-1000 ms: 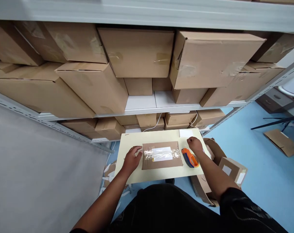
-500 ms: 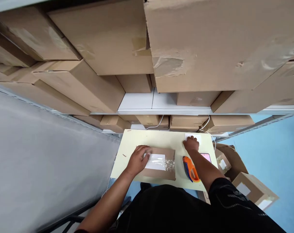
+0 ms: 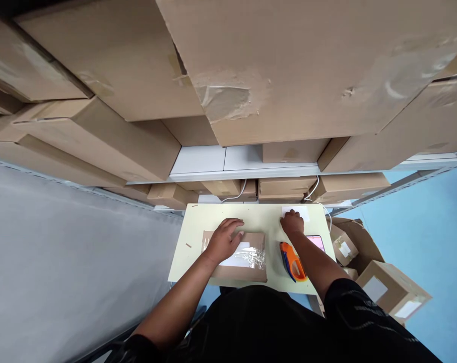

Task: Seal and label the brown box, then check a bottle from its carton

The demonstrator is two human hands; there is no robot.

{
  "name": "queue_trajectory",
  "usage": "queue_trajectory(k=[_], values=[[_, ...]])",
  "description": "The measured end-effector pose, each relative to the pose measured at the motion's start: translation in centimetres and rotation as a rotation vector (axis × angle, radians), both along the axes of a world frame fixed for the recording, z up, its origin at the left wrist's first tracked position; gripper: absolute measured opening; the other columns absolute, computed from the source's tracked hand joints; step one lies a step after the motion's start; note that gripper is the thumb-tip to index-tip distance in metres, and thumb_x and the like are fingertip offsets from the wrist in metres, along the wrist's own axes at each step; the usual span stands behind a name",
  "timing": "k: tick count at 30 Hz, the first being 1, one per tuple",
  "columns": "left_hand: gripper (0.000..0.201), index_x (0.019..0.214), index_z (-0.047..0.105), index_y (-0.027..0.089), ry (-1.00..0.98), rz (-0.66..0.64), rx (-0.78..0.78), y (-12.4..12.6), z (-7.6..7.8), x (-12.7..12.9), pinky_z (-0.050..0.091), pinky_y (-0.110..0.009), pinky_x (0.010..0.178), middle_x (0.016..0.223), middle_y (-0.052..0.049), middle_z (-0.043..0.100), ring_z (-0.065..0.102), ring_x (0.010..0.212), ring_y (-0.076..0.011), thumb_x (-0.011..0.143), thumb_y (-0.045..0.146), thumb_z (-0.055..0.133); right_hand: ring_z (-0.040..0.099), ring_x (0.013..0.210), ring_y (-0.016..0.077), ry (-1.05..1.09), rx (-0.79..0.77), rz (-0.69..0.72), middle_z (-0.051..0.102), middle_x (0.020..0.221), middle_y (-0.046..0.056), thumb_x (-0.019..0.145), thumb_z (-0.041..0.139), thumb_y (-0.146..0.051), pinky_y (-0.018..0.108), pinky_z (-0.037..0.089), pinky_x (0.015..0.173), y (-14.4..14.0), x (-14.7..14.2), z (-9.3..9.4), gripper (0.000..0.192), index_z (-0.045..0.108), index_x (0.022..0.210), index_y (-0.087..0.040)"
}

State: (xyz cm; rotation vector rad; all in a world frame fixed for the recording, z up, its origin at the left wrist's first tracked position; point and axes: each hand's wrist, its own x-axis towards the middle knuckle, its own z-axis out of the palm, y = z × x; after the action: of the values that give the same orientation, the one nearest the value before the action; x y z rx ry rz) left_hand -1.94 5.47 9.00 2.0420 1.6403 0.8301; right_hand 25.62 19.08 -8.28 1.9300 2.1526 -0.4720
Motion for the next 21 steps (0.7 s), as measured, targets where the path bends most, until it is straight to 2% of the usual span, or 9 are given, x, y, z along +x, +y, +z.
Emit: queue_trajectory(k=[3,11,15,18,21], values=[[0.025,0.123,0.069,0.026,-0.007,-0.009,-0.033,0.4,-0.3,0.5,0.057,-0.046,0.107,0.124,-0.008,0.072,0.066,0.120,-0.0242,0.100,0.023,0.061,0.059,0.115,0.0327,0.028,0.005,0.005,0.065,0.123,0.025,0.098,0.047,-0.018,0.039,0.050,0.087,0.1,-0.1,-0.4,0.035,0.076,0.116,-0.007],[0.026,0.124,0.069,0.025,-0.030,-0.013,-0.095,1.3,-0.8,1.1,0.056,-0.046,0.109,0.128,-0.009,0.071,0.065,0.124,-0.0240,0.100,0.024,0.060,0.067,0.108,0.0311,0.113,0.042,-0.050,0.070,0.112,0.025,0.095,0.048,-0.007,0.036,0.050,0.085,0.4,1.0,-0.5,0.033,0.076,0.112,-0.006],[0.027,0.126,0.069,0.026,-0.042,-0.018,-0.130,2.2,-1.1,1.7,0.054,-0.046,0.112,0.130,-0.008,0.070,0.064,0.127,-0.0237,0.100,0.025,0.060,0.070,0.099,0.0275,0.190,0.069,-0.137,0.072,0.109,0.022,0.100,0.046,-0.016,0.032,0.048,0.080,0.7,1.9,-0.1,0.031,0.075,0.105,-0.007],[0.027,0.125,0.069,0.026,-0.036,-0.042,-0.170,3.1,-1.2,2.3,0.054,-0.044,0.112,0.133,-0.008,0.070,0.064,0.127,-0.0234,0.099,0.027,0.061,0.070,0.089,0.0223,0.276,0.062,-0.202,0.074,0.103,0.016,0.101,0.051,-0.027,0.028,0.046,0.072,0.8,2.5,0.1,0.027,0.074,0.095,-0.014],[0.028,0.125,0.070,0.026,-0.006,-0.087,-0.251,4.5,-0.9,3.1,0.053,-0.042,0.113,0.133,-0.007,0.070,0.064,0.127,-0.0236,0.098,0.029,0.061,0.067,0.076,0.0185,0.370,0.043,-0.282,0.074,0.090,0.008,0.099,0.055,-0.037,0.026,0.043,0.065,1.0,3.3,0.1,0.027,0.069,0.084,-0.019]])
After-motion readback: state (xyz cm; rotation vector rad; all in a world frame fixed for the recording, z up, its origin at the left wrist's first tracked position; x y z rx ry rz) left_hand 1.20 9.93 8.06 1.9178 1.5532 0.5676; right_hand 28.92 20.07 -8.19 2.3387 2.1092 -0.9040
